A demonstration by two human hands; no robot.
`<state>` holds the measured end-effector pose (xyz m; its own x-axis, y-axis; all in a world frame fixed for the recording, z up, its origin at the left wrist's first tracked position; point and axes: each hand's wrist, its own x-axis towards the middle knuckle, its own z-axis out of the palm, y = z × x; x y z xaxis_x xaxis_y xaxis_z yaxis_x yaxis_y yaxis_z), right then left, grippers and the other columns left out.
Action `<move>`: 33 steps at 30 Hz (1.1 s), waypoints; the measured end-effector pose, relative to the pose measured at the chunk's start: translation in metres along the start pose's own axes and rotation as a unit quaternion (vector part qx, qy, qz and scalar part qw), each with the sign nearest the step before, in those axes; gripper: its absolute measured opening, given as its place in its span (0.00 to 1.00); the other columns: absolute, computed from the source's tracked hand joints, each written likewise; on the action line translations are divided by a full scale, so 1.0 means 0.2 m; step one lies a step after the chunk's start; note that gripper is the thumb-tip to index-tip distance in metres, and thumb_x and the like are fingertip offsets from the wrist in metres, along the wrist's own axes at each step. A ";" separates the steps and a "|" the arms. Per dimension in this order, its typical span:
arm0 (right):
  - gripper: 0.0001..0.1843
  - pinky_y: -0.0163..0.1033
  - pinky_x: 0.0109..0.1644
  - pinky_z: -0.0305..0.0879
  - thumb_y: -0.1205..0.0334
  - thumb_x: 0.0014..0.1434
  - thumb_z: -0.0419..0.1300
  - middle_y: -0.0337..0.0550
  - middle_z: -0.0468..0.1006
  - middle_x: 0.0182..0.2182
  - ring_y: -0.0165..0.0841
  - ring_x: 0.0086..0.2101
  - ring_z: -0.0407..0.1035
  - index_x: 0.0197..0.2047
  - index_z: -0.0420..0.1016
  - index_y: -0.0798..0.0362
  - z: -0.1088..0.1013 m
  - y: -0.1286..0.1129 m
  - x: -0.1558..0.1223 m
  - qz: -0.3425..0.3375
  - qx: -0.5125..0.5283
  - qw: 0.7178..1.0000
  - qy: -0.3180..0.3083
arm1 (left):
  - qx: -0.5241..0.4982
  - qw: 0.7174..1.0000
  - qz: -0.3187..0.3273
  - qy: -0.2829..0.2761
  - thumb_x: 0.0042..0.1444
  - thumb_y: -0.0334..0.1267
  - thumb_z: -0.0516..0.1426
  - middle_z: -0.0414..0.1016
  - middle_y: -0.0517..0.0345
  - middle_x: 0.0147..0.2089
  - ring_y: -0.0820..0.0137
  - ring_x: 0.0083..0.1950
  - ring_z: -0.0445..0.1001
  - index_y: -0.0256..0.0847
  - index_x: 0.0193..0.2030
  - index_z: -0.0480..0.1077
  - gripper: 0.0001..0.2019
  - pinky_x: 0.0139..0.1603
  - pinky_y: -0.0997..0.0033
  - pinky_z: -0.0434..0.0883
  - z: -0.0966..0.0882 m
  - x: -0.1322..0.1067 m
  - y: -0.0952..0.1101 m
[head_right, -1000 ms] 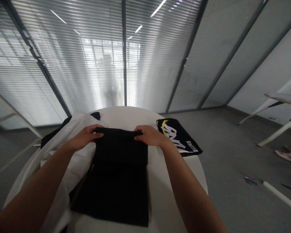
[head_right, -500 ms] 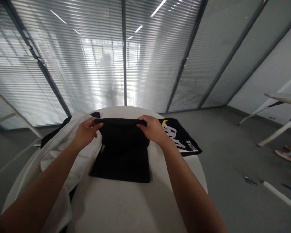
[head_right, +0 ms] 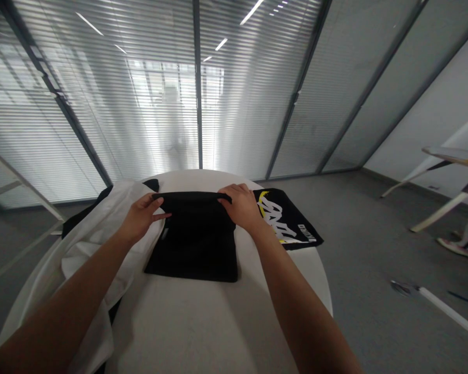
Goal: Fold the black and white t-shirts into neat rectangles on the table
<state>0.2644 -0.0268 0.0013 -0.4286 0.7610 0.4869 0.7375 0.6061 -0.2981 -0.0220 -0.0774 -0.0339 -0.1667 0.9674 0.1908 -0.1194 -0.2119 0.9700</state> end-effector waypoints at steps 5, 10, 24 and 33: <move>0.10 0.46 0.57 0.57 0.62 0.60 0.57 0.44 0.78 0.44 0.40 0.48 0.68 0.44 0.76 0.50 0.02 0.01 0.00 -0.012 0.004 1.000 -0.002 | -0.003 1.000 -0.009 -0.003 0.47 0.46 0.64 0.71 0.60 0.38 0.68 0.44 0.73 0.38 0.37 0.71 0.16 0.47 0.54 0.78 -0.01 0.00 -0.02; 0.09 0.41 0.47 0.64 0.59 0.57 0.60 0.41 0.79 0.38 0.36 0.40 0.71 0.41 0.77 0.49 -0.08 -0.01 -0.02 0.011 0.095 0.993 -0.071 | -0.019 0.998 -0.034 -0.040 0.42 0.40 0.66 0.73 0.58 0.34 0.65 0.39 0.74 0.38 0.34 0.74 0.12 0.43 0.52 0.78 -0.07 0.01 0.04; 0.17 0.40 0.40 0.67 0.49 0.61 0.56 0.46 0.79 0.41 0.39 0.39 0.74 0.47 0.76 0.48 -0.15 -0.07 -0.08 0.071 0.043 0.930 -0.359 | 0.438 0.869 -0.124 -0.194 0.53 0.53 0.53 0.76 0.50 0.29 0.62 0.30 0.74 0.41 0.33 0.75 0.18 0.29 0.66 0.70 -0.20 0.01 0.21; 0.31 0.58 0.63 0.49 0.43 0.68 0.37 0.50 0.60 0.65 0.47 0.64 0.52 0.68 0.56 0.47 0.27 -0.12 -0.12 0.050 -0.051 0.960 -0.271 | 0.678 0.707 0.132 -0.152 0.65 0.50 0.42 0.66 0.44 0.63 0.53 0.65 0.62 0.42 0.63 0.64 0.25 0.63 0.48 0.58 0.22 -0.21 -0.10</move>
<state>0.2292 -0.0465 -0.0483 -0.5410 0.8397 -0.0459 0.8246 0.5190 -0.2252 0.0301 -0.1075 -0.0542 0.2344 0.9480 0.2154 0.9588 -0.2620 0.1095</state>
